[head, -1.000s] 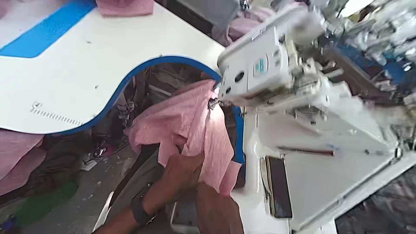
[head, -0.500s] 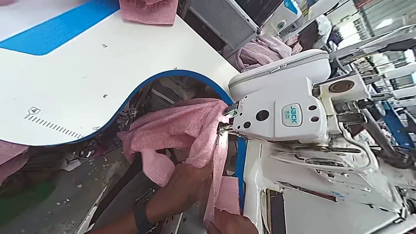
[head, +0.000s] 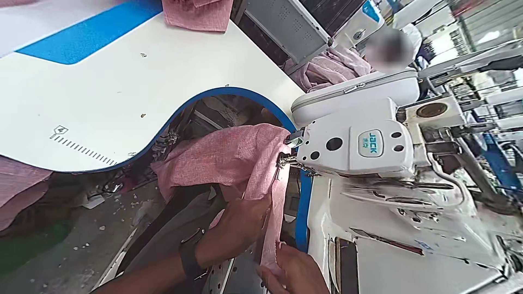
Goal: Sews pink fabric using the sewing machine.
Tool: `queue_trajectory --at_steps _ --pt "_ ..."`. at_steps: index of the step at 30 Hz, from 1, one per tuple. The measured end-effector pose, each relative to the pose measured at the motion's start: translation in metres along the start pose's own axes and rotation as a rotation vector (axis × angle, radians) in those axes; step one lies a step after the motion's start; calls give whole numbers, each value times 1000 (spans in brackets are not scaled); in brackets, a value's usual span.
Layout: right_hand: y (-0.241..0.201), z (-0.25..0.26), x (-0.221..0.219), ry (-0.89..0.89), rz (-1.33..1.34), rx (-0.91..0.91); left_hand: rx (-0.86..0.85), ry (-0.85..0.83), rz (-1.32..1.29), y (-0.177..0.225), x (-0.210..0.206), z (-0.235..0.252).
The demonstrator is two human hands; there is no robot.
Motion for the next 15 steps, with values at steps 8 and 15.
queue_trajectory --at_steps 8,15 --pt "6 1 6 361 110 -35 10 11 -6 0 3 0" --pt "15 -13 -11 642 723 -29 38 -34 -49 -1 2 -3"
Point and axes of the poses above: each hand's wrist, its own z-axis towards the middle knuckle, its own x-axis out of the back of the hand, y = z × x, the point moved 7 cm from there along z, towards the middle knuckle, and after that the axes turned 1 degree about -y, right-handed, at the moved point
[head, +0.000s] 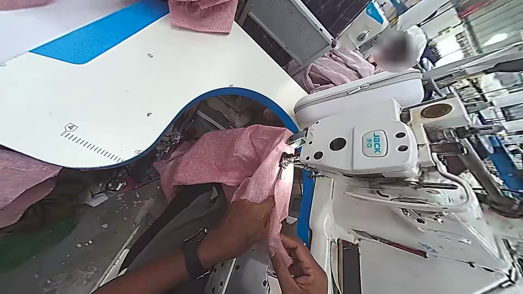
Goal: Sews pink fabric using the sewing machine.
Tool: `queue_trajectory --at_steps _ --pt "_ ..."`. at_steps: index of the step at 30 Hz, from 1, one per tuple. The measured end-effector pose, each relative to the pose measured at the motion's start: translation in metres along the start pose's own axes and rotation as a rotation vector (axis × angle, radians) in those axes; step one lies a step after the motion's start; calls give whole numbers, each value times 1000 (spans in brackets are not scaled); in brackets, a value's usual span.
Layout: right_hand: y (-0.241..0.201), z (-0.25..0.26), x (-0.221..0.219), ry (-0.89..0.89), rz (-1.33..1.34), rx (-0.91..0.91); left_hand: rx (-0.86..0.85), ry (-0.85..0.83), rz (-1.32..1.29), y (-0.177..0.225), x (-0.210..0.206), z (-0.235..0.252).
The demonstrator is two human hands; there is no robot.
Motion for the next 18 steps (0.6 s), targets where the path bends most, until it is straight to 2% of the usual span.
queue_trajectory --at_steps 2,6,8,11,14,18 --pt "-7 -1 1 93 -61 143 4 16 -4 -1 -2 2" --pt "-23 4 -11 308 -514 538 31 38 -32 -3 -3 14" --pt "-20 10 -16 382 -601 623 17 53 -79 -3 -3 12" --pt "-11 23 -15 421 -580 606 -53 175 -108 -2 -1 2" --pt "4 31 -18 452 -440 543 -179 316 -53 -6 -3 9" --pt "13 47 -13 441 -308 454 -234 381 17 -9 -3 34"
Point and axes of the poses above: each hand's wrist, its own z-axis towards the middle knuckle, its own x-axis out of the back of the hand, y = z × x, the point moved 7 cm from there along z, towards the middle knuckle, and after that the axes turned 1 degree about -y, right-handed, at the moved point
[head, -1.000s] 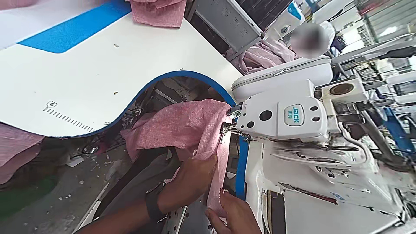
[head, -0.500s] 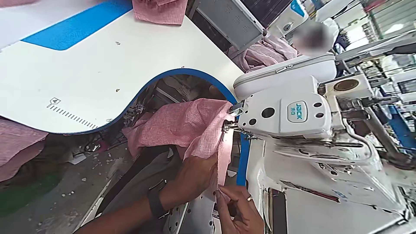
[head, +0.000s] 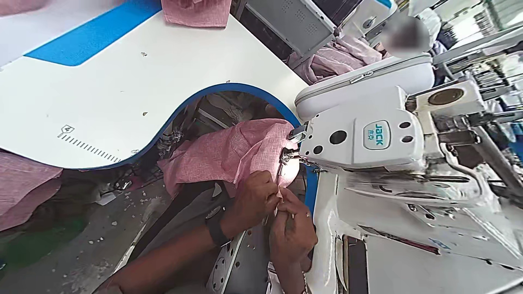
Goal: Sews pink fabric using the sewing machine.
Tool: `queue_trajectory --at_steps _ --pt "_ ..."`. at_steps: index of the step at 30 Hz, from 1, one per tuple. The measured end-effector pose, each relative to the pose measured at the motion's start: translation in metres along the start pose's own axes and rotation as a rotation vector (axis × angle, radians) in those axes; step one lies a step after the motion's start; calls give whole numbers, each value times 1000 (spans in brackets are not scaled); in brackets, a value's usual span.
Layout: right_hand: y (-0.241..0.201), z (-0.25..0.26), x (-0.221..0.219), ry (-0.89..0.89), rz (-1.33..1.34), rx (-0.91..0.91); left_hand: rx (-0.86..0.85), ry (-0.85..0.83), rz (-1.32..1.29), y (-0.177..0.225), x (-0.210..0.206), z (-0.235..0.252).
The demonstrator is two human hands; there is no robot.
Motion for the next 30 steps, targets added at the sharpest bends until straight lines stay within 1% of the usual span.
queue_trajectory --at_steps 2,5,7,8,9,10,12,13,15,16,17,19,21,23,25,26,27,28,29,30 --pt "10 7 -5 -14 47 -53 -29 6 58 -1 -3 7" --pt "9 9 -11 -60 -35 -36 -87 19 187 3 -7 8" --pt "6 7 -11 -88 -81 -23 -107 -22 224 6 -6 7" --pt "6 6 -11 -91 -88 -22 -94 -71 211 7 -3 11" --pt "5 5 -12 -92 -96 -21 -50 -127 168 8 3 22" --pt "4 5 -14 -99 -112 -17 42 -187 96 5 12 39" --pt "-1 2 -18 -134 -189 -2 296 -273 -63 -20 20 76" --pt "-5 2 -21 -143 -231 10 422 -335 -184 -41 12 88" --pt "-10 1 -23 -137 -289 39 654 -442 -548 -87 -36 92" --pt "-9 3 -22 -123 -304 55 729 -459 -720 -100 -59 98" --pt "-8 6 -24 -107 -308 66 763 -419 -804 -110 -72 115" --pt "-7 4 -25 -109 -318 56 817 -312 -764 -123 -85 144" --pt "-6 2 -24 -131 -321 49 853 -235 -719 -135 -95 150" --pt "-6 5 -26 -122 -310 61 899 -219 -684 -142 -91 130" --pt "-7 4 -25 -110 -278 47 962 -221 -566 -159 -84 100" --pt "-7 3 -18 -131 -225 8 961 -157 -548 -161 -71 89" --pt "-7 -3 -6 -158 -133 -75 901 -38 -589 -153 -49 80" --pt "-9 -7 10 -152 -17 -175 784 71 -676 -129 -15 81" --pt "-15 -4 19 -112 124 -232 603 102 -740 -82 29 89" --pt "-24 -2 21 -75 282 -270 389 38 -765 -20 64 85"
Point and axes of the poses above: each hand's wrist, its own z-axis towards the middle knuckle, its own x-axis out of the back of the hand, y = z × x, the point moved 7 cm from there along z, towards the middle knuckle, and after that the axes turned 1 degree about -y, right-handed, at the moved point
